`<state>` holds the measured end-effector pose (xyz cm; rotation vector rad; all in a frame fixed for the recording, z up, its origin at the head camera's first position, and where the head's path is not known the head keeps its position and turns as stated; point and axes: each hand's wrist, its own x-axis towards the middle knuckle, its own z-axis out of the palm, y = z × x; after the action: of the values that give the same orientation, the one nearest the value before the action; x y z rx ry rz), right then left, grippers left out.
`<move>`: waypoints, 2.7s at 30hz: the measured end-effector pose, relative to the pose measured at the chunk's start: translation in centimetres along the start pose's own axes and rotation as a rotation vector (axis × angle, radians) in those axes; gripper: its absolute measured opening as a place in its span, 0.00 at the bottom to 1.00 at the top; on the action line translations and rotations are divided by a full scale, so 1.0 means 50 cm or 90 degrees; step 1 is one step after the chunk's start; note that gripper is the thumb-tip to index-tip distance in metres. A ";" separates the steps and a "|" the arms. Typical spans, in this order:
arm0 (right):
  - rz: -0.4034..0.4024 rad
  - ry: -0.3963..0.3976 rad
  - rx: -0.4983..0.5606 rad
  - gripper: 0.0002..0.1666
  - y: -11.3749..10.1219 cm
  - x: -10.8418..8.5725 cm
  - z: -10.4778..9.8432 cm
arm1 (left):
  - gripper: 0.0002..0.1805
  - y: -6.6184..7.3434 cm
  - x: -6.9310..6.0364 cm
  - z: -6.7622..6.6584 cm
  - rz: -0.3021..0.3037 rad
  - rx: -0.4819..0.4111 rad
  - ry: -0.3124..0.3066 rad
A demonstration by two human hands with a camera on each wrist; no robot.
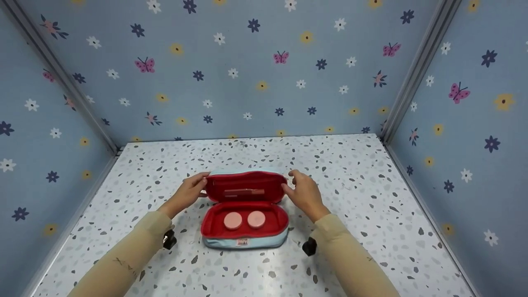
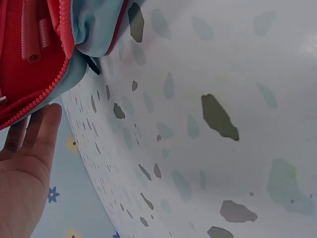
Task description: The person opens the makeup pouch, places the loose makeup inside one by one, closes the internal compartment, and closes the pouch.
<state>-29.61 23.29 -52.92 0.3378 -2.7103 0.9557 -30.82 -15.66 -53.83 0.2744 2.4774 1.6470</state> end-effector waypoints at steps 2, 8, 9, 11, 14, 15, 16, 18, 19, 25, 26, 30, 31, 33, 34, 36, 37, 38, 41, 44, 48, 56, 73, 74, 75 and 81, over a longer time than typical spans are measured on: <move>-0.003 -0.015 0.016 0.21 0.011 -0.002 -0.001 | 0.25 -0.001 -0.005 -0.003 -0.002 0.004 -0.007; 0.020 -0.025 0.064 0.17 0.033 -0.007 -0.003 | 0.25 -0.006 -0.018 -0.012 0.009 0.022 -0.023; 0.029 -0.026 0.073 0.16 0.034 -0.007 -0.003 | 0.25 -0.006 -0.020 -0.013 0.010 0.024 -0.024; 0.048 -0.030 0.086 0.17 0.034 -0.007 -0.003 | 0.25 -0.008 -0.023 -0.015 0.015 0.031 -0.026; 0.076 -0.040 0.103 0.20 0.034 -0.005 -0.003 | 0.25 -0.009 -0.028 -0.017 0.020 0.039 -0.029; 0.089 -0.046 0.112 0.21 0.034 -0.004 -0.003 | 0.25 -0.009 -0.030 -0.018 0.022 0.041 -0.031; 0.103 -0.054 0.120 0.21 0.033 -0.002 -0.002 | 0.25 -0.009 -0.032 -0.020 0.024 0.044 -0.033; 0.136 -0.076 0.140 0.23 0.032 0.001 -0.002 | 0.24 -0.009 -0.037 -0.022 0.030 0.049 -0.040; 0.155 -0.090 0.150 0.24 0.030 0.003 -0.002 | 0.24 -0.010 -0.039 -0.024 0.034 0.051 -0.044; 0.248 -0.191 0.212 0.32 0.022 0.014 -0.002 | 0.24 -0.010 -0.050 -0.032 0.054 0.053 -0.076; 0.262 -0.204 0.225 0.32 0.020 0.015 -0.001 | 0.24 -0.009 -0.052 -0.032 0.055 0.053 -0.080; 0.292 -0.236 0.253 0.32 0.013 0.018 0.001 | 0.24 -0.008 -0.061 -0.039 0.060 0.050 -0.094; 0.294 -0.242 0.253 0.32 0.012 0.018 0.001 | 0.24 -0.008 -0.063 -0.040 0.063 0.051 -0.098; 0.296 -0.254 0.253 0.31 0.010 0.017 0.001 | 0.23 -0.008 -0.066 -0.042 0.072 0.052 -0.107; 0.298 -0.263 0.257 0.30 0.010 0.016 0.001 | 0.23 -0.008 -0.068 -0.043 0.079 0.055 -0.113; 0.304 -0.289 0.264 0.29 0.008 0.012 0.000 | 0.22 -0.008 -0.071 -0.046 0.079 0.052 -0.126; 0.305 -0.303 0.271 0.28 0.008 0.011 -0.001 | 0.22 -0.008 -0.073 -0.047 0.077 0.050 -0.133; 0.310 -0.314 0.278 0.27 0.007 0.009 -0.002 | 0.22 -0.008 -0.074 -0.048 0.073 0.044 -0.141; 0.324 -0.346 0.298 0.25 0.004 0.007 -0.005 | 0.22 -0.009 -0.080 -0.051 0.046 0.015 -0.159; 0.328 -0.359 0.310 0.24 0.000 0.006 -0.009 | 0.23 -0.010 -0.081 -0.049 0.018 -0.007 -0.164; 0.313 -0.376 0.293 0.26 -0.004 0.002 -0.015 | 0.23 -0.004 -0.077 -0.042 -0.008 -0.021 -0.144; 0.303 -0.386 0.247 0.33 -0.007 -0.007 -0.018 | 0.26 0.010 -0.070 -0.011 -0.065 -0.048 -0.096; 0.222 -0.420 0.172 0.33 -0.003 -0.037 -0.006 | 0.32 0.005 -0.090 0.001 -0.186 -0.032 -0.177; 0.219 -0.420 0.166 0.33 -0.004 -0.039 -0.005 | 0.32 0.003 -0.090 0.001 -0.185 -0.032 -0.178; 0.217 -0.418 0.160 0.33 -0.004 -0.041 -0.004 | 0.31 0.000 -0.090 0.000 -0.182 -0.030 -0.178; 0.224 -0.408 0.159 0.33 -0.009 -0.048 -0.003 | 0.24 -0.020 -0.089 0.002 -0.143 -0.019 -0.165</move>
<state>-27.19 23.35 -53.29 0.2466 -3.3036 1.5075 -26.54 -17.00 -54.66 0.1839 2.2021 1.4557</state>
